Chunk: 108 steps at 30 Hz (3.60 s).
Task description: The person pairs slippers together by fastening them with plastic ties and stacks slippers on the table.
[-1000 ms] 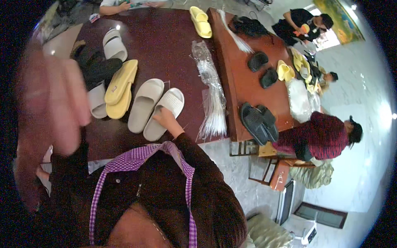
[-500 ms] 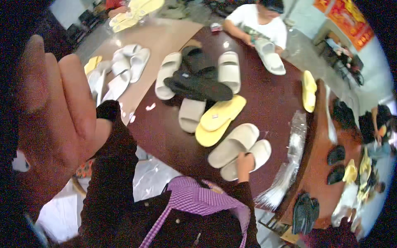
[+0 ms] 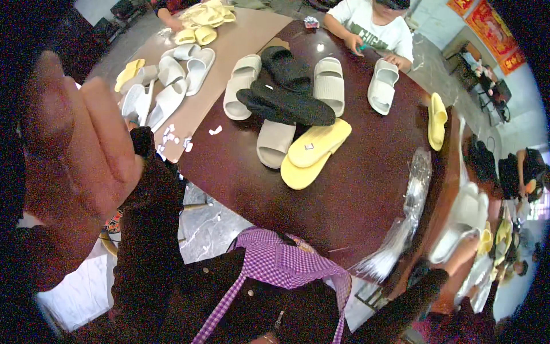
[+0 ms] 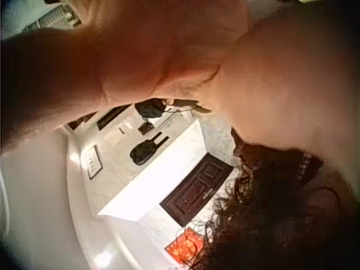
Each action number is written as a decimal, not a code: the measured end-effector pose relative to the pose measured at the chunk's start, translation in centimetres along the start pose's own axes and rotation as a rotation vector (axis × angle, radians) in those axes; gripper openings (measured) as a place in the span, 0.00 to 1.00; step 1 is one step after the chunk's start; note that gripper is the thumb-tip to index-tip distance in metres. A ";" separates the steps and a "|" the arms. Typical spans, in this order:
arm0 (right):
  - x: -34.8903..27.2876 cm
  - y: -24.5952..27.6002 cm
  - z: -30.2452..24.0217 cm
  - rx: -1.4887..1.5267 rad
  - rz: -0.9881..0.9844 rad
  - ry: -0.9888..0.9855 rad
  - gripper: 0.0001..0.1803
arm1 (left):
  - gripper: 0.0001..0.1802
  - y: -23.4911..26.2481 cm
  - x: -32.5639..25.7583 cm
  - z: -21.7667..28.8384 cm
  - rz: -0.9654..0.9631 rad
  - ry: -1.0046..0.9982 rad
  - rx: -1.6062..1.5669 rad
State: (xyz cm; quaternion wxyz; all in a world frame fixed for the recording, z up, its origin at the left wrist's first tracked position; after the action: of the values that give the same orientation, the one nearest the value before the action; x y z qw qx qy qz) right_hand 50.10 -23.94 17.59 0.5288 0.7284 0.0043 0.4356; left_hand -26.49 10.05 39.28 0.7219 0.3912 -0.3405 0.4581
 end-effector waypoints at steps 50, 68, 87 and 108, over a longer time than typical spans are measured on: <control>-38.0 -8.3 -42.6 0.928 -1.422 0.155 0.12 | 0.12 -11.2 -27.0 -20.9 0.363 0.908 0.049; -34.2 -1.2 -42.1 1.601 -1.529 -0.403 0.22 | 0.09 -31.5 -24.8 -11.5 -0.079 0.978 -0.433; -39.5 -4.1 -45.1 1.014 -1.621 0.168 0.18 | 0.23 -3.4 -33.0 -25.4 -0.206 1.449 0.295; -41.3 -4.8 -44.4 1.017 -1.732 0.002 0.17 | 0.14 3.7 -22.5 -24.6 0.594 1.099 0.136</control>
State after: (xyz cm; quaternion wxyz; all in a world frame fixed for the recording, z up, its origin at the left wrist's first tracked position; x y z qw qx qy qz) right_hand -1.77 -7.09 -9.45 0.2897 0.6133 0.7188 -0.1525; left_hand -34.49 23.69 9.69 0.6071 0.0321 0.0160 0.7938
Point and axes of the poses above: each hand's wrist, its own x-axis towards the middle knuckle, its own y-axis out of the back of the hand, z = x × y, the point moved 10 cm from there along x, towards the middle knuckle, and after that the axes turned 1 degree about z, right-handed, at the moved point
